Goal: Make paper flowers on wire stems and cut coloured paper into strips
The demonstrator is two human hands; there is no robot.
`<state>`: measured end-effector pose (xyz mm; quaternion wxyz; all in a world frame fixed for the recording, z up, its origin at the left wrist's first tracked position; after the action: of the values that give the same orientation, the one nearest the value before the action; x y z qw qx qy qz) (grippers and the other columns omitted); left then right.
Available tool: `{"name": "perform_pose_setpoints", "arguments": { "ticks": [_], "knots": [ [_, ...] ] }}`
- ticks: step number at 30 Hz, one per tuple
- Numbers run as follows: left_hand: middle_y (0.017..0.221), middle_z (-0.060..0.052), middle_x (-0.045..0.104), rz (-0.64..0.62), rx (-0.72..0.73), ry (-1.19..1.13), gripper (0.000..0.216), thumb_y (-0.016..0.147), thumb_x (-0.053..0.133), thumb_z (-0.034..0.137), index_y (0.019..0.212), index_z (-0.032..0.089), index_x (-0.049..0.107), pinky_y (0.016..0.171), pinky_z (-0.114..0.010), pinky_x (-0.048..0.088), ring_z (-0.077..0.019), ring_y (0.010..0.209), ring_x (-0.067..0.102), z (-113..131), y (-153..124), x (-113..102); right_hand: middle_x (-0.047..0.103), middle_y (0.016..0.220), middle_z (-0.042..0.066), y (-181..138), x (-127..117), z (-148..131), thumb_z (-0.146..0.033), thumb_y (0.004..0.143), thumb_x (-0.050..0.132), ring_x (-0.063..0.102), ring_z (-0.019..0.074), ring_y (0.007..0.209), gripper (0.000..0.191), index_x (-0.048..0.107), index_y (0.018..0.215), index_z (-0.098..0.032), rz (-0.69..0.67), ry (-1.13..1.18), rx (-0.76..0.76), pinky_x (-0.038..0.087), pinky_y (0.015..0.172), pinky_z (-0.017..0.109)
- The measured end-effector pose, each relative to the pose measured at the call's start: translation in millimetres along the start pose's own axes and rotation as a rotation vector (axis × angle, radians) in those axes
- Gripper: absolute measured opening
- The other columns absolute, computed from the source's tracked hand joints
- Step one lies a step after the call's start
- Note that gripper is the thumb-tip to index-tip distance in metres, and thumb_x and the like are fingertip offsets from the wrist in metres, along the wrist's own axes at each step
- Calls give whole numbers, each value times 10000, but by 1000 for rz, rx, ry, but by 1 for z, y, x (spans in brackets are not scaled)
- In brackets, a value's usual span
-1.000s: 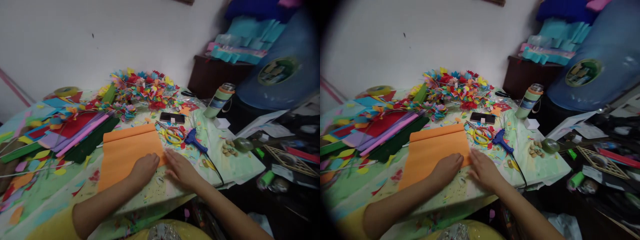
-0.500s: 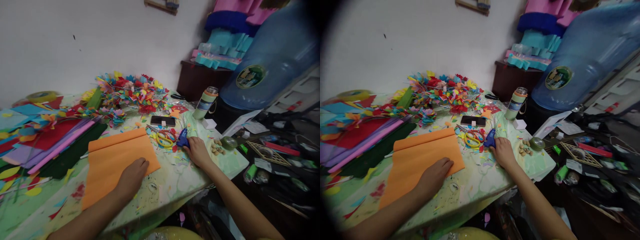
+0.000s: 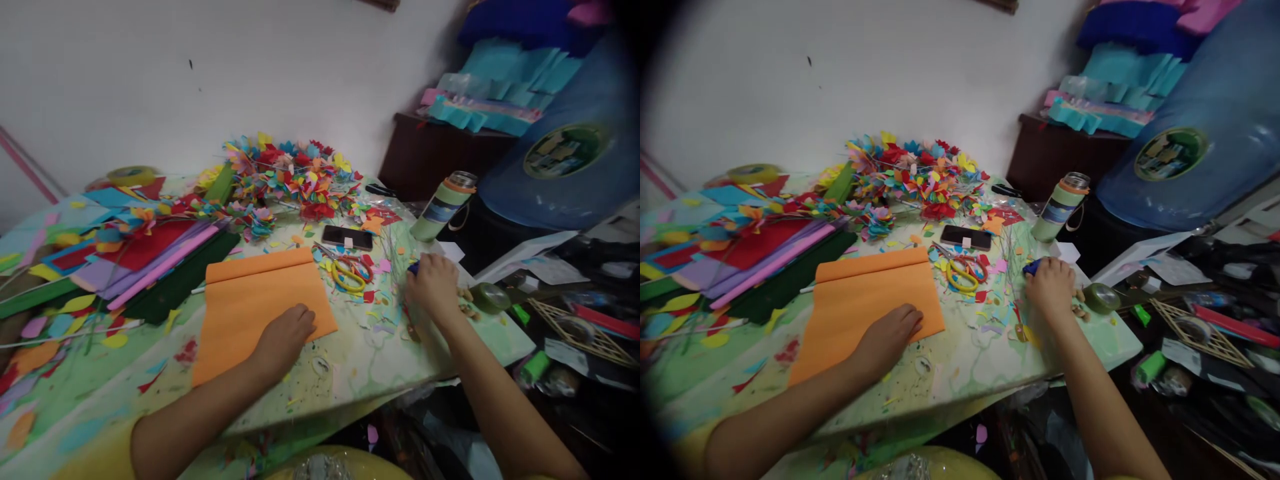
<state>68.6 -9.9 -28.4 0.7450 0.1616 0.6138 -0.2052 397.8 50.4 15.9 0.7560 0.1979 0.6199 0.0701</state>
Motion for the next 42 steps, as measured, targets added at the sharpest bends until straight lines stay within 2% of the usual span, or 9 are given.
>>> {"name": "perform_pose_setpoints", "arguments": {
  "ticks": [2, 5, 11, 17, 22, 27, 32, 37, 42],
  "knots": [
    [978, -63, 581, 5, -3, 13, 228, 971, 352, 275, 957, 177, 557, 736, -319, 452, -199, 886, 571, 0, 2, 1, 586, 1105, 236, 1, -13, -36, -300, 863, 455, 497, 346, 1043, 380, 554, 1125, -41, 2, 78, -164, 353, 853, 426],
    [971, -58, 578, 12, 3, 35, 219, 970, 363, 289, 942, 177, 549, 733, -317, 449, -197, 885, 573, 2, 4, 0, 624, 1063, 192, 4, -21, -95, -256, 867, 434, 523, 302, 1036, 317, 576, 1092, -84, -148, 206, -399, 360, 873, 375],
    [934, -50, 577, -5, -8, 37, 198, 961, 388, 286, 904, 180, 545, 708, -317, 445, -197, 858, 576, 3, 5, -1, 643, 1040, 174, 23, -9, -149, -305, 802, 515, 597, 282, 940, 319, 557, 1056, -117, -352, 276, -421, 414, 733, 323],
    [917, -52, 571, 40, 29, 54, 211, 964, 372, 291, 891, 178, 534, 712, -326, 444, -202, 852, 567, 2, 3, 5, 657, 976, 180, 37, -17, -140, -328, 735, 615, 629, 276, 843, 428, 508, 1084, -105, -344, 326, -339, 413, 632, 297],
    [913, -58, 578, 48, 34, 47, 228, 967, 366, 282, 879, 172, 546, 722, -322, 445, -203, 870, 564, 3, 4, 2, 677, 896, 80, 45, -27, -117, -231, 654, 678, 622, 207, 747, 565, 478, 1179, -165, -379, 644, -160, 413, 565, 249],
    [909, -73, 582, 27, 28, 29, 219, 959, 383, 275, 892, 163, 558, 729, -334, 450, -213, 868, 563, 3, 4, -1, 672, 799, 60, 43, -30, -94, -353, 748, 618, 593, 161, 653, 359, 577, 1046, -157, -374, 709, -141, 422, 544, 242],
    [926, -87, 586, 40, -16, -30, 224, 946, 415, 324, 899, 157, 555, 773, -342, 443, -227, 908, 557, 5, 1, -8, 679, 785, 49, 4, -41, -78, -432, 785, 587, 586, 160, 617, 456, 577, 1156, -167, -332, 691, -340, 412, 543, 251],
    [892, -82, 602, 8, -67, -70, 221, 904, 490, 364, 857, 157, 555, 723, -332, 437, -233, 872, 567, 5, 5, -14, 676, 977, 76, -45, -48, -71, -411, 863, 512, 624, 186, 775, 421, 567, 1232, -217, -283, 568, -587, 438, 628, 265],
    [888, -73, 612, -24, -108, -125, 201, 885, 511, 364, 838, 172, 550, 701, -318, 424, -227, 861, 564, 3, 8, -17, 645, 1071, 96, -66, -35, -66, -366, 865, 513, 600, 236, 946, 339, 574, 1160, -211, -347, 468, -707, 452, 757, 315]
  ]
}}
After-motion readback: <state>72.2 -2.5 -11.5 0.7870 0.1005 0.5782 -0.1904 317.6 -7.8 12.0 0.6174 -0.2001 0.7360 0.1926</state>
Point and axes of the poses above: each hand's wrist, its own y-axis towards the middle knuckle, its own x-axis out of the palm, z = x × y, the point moved 3 cm from there along y, towards the middle knuckle
